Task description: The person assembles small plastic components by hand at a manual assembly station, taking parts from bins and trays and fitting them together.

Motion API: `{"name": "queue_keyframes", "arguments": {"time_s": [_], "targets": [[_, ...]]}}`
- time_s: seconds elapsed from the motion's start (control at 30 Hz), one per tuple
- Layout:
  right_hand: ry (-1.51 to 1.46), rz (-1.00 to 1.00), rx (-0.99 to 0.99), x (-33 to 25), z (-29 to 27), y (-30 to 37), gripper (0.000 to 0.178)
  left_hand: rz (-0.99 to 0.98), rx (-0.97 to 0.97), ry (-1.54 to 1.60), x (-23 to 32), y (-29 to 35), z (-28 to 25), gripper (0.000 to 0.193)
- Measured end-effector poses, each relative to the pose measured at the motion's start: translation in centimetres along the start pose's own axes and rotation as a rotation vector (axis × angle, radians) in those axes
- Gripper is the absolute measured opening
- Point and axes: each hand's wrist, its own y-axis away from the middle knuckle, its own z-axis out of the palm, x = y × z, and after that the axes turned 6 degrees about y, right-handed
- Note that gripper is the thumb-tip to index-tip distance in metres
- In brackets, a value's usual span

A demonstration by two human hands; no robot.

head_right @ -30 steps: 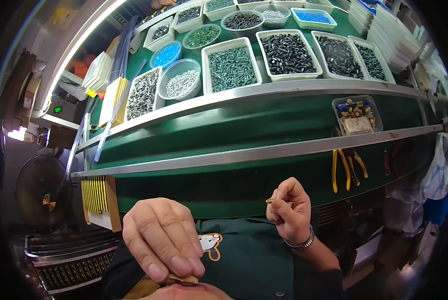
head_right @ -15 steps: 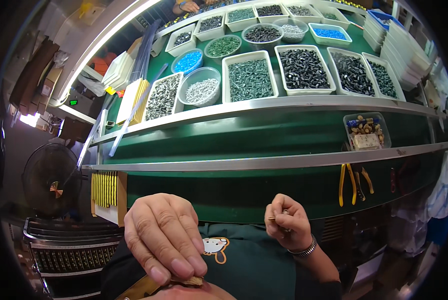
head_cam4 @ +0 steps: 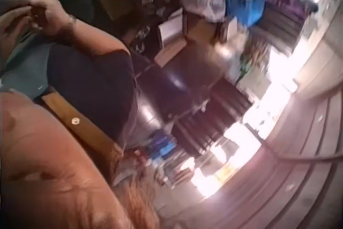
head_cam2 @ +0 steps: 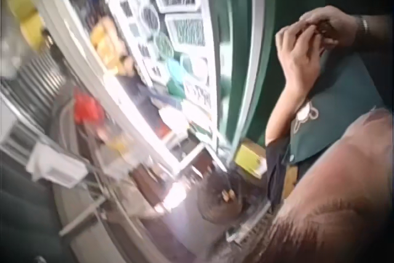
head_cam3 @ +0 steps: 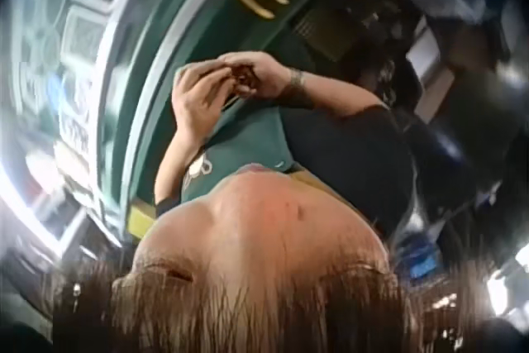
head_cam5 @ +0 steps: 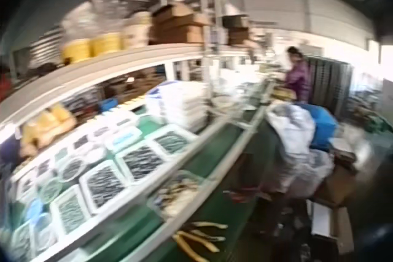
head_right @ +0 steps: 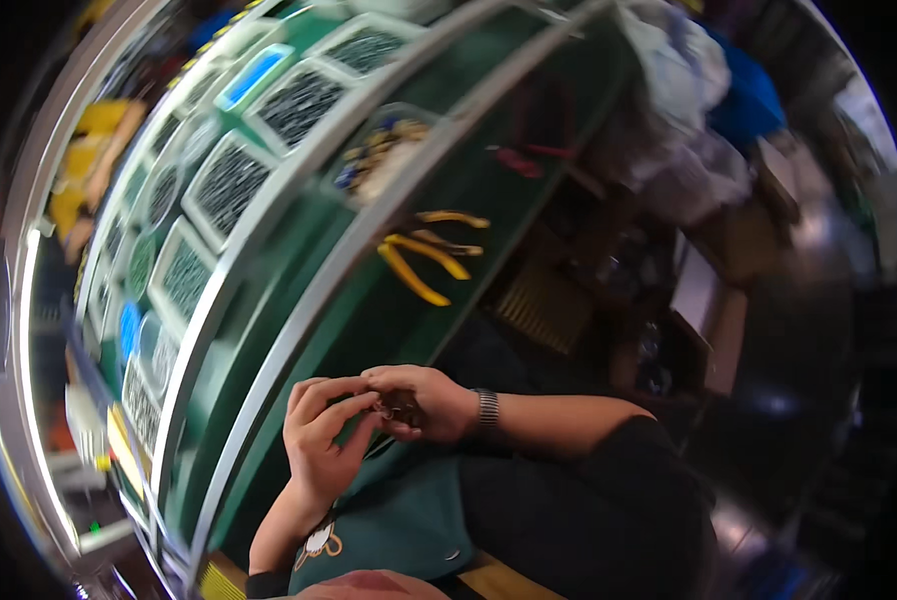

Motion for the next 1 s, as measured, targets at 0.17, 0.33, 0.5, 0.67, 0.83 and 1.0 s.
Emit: {"name": "queue_keyframes", "arguments": {"time_s": [0.17, 0.33, 0.5, 0.67, 0.83, 1.0], "targets": [[0.149, -0.133, -0.054, -4.1, -3.9, 4.5, 0.025, -0.010, -0.080, 0.060, 2.3, -5.2, 3.4, 0.035], [0.014, -0.368, -0.032, -9.7, -12.1, 10.2, 0.022, 0.052, -0.093, 0.123, 2.5, -10.8, 6.9, 0.039], [-0.336, -0.496, 0.530, -14.9, -23.7, 16.3, 0.011, 0.047, -0.031, -0.037, 0.2, -10.2, 6.4, 0.032], [-0.245, -0.815, 0.820, -22.7, -35.5, 21.0, 0.011, -0.082, 0.089, -0.190, -0.6, -7.2, 4.5, 0.026], [-0.346, -1.108, 0.838, -36.1, -42.8, 25.7, 0.022, -0.163, 0.155, -0.494, -0.3, -3.7, 1.8, 0.025], [-0.165, -1.592, 0.780, -55.6, -38.9, 48.9, 0.055, -0.255, 0.258, -0.388, -6.5, 2.7, 0.5, 0.017]]}}
